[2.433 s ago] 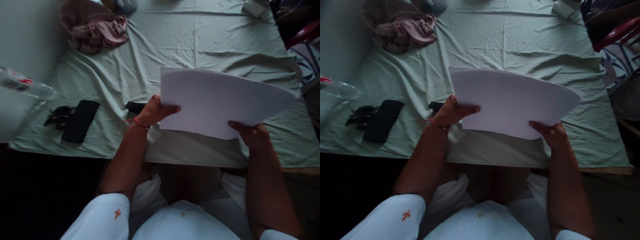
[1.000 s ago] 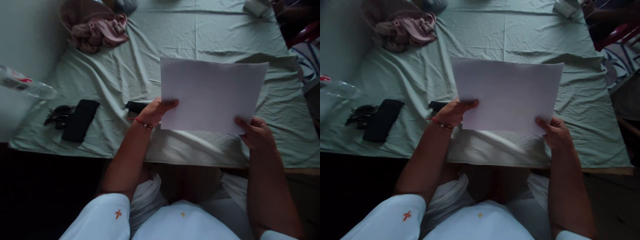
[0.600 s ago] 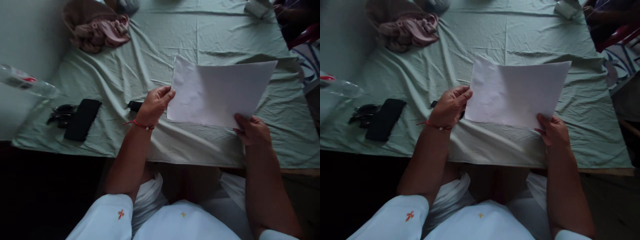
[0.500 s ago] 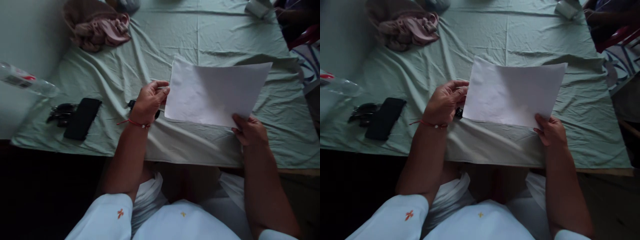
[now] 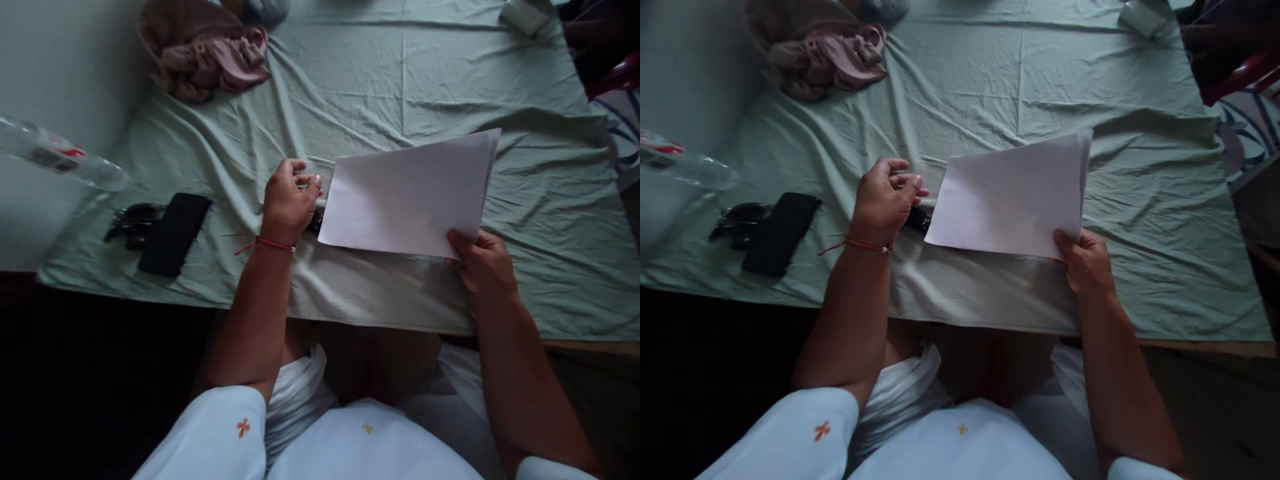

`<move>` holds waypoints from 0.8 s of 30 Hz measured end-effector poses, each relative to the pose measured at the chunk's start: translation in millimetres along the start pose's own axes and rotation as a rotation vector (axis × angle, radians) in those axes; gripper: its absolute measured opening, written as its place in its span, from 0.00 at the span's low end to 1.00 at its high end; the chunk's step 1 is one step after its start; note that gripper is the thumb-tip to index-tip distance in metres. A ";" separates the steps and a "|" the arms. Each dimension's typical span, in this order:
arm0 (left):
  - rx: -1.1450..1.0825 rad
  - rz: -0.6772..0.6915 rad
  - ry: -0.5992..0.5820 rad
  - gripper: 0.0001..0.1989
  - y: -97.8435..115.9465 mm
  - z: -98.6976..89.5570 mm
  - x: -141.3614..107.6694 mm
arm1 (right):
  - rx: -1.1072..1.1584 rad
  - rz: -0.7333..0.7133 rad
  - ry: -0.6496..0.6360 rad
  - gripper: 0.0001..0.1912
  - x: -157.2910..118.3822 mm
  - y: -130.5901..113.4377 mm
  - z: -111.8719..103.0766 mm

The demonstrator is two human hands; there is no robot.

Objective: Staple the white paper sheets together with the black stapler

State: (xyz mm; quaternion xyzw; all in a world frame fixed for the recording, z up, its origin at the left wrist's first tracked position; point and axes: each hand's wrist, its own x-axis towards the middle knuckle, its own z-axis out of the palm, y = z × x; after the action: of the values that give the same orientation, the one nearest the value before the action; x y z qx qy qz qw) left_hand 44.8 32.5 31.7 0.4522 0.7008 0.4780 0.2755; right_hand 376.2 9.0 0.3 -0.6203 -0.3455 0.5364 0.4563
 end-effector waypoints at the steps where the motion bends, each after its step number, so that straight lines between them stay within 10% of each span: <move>1: 0.010 0.022 0.005 0.11 -1.5 -1.0 0.5 | -0.006 -0.005 -0.010 0.25 -0.4 0.2 0.3; 24: 0.545 0.086 0.042 0.10 -27.7 5.8 6.1 | 0.044 -0.012 0.035 0.23 -10.5 -1.1 18.3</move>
State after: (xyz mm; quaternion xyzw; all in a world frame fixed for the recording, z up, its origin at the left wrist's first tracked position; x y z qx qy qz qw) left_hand 36.6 36.7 4.2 0.5291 0.7892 0.2923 0.1087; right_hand 356.4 3.3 4.9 -0.6172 -0.3292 0.5304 0.4789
